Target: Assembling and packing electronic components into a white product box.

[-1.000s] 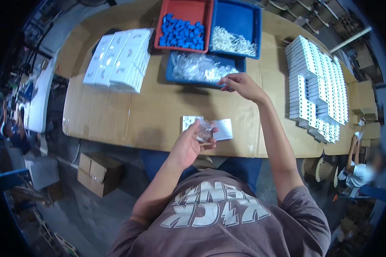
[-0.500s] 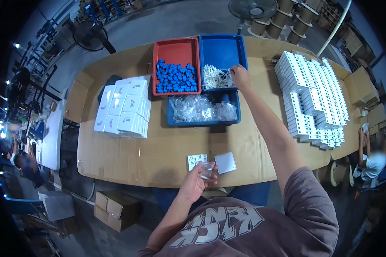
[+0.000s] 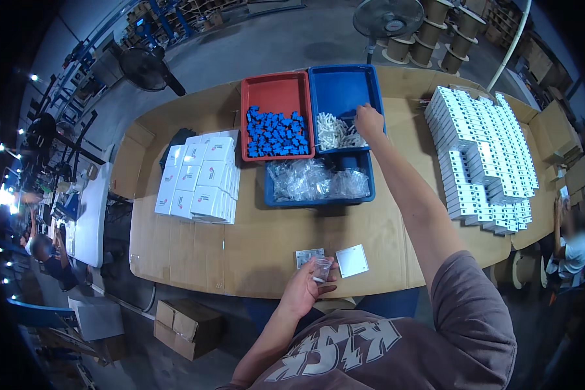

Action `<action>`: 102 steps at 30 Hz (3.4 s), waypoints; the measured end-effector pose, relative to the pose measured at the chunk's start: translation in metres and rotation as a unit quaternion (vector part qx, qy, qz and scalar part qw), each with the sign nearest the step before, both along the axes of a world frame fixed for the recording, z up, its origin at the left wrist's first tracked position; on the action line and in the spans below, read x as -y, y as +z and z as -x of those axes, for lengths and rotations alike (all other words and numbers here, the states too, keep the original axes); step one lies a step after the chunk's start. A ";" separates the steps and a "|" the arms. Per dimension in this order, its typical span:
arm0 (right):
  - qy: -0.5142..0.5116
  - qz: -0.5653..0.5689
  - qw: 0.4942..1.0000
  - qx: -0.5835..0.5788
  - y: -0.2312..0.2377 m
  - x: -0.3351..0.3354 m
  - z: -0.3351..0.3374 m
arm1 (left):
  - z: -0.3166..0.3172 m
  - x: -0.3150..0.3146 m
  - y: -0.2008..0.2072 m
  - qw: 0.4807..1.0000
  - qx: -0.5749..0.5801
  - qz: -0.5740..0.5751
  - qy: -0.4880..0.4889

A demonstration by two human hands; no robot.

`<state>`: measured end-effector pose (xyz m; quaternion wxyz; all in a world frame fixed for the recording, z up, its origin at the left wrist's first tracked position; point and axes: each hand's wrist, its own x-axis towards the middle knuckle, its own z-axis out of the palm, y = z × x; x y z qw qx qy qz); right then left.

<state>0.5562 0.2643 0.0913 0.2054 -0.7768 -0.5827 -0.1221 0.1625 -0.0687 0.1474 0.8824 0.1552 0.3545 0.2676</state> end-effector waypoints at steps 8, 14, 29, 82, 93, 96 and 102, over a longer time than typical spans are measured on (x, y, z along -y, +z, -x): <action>0.020 -0.169 0.955 -0.244 0.019 0.007 -0.029 | -0.003 -0.004 0.005 0.998 0.054 -0.024 0.019; 0.187 -0.120 0.690 -0.689 0.111 0.138 0.094 | 0.004 -0.015 0.020 0.992 0.082 -0.013 0.093; 0.315 0.129 0.752 -0.564 0.137 0.320 0.168 | -0.018 -0.002 0.044 0.996 0.047 -0.073 0.018; -0.010 0.040 0.971 -0.236 0.012 0.075 0.012 | -0.008 0.011 -0.002 0.999 0.017 -0.034 0.018; -0.058 0.074 0.994 -0.050 0.006 0.036 0.029 | -0.012 -0.010 -0.008 0.999 0.025 -0.022 0.008; -0.060 0.091 0.993 -0.041 0.009 0.026 0.031 | -0.016 -0.016 -0.006 1.000 0.016 -0.023 0.004; -0.123 0.048 0.981 -0.145 0.014 0.026 0.036 | -0.017 -0.020 -0.001 0.999 0.032 -0.028 0.008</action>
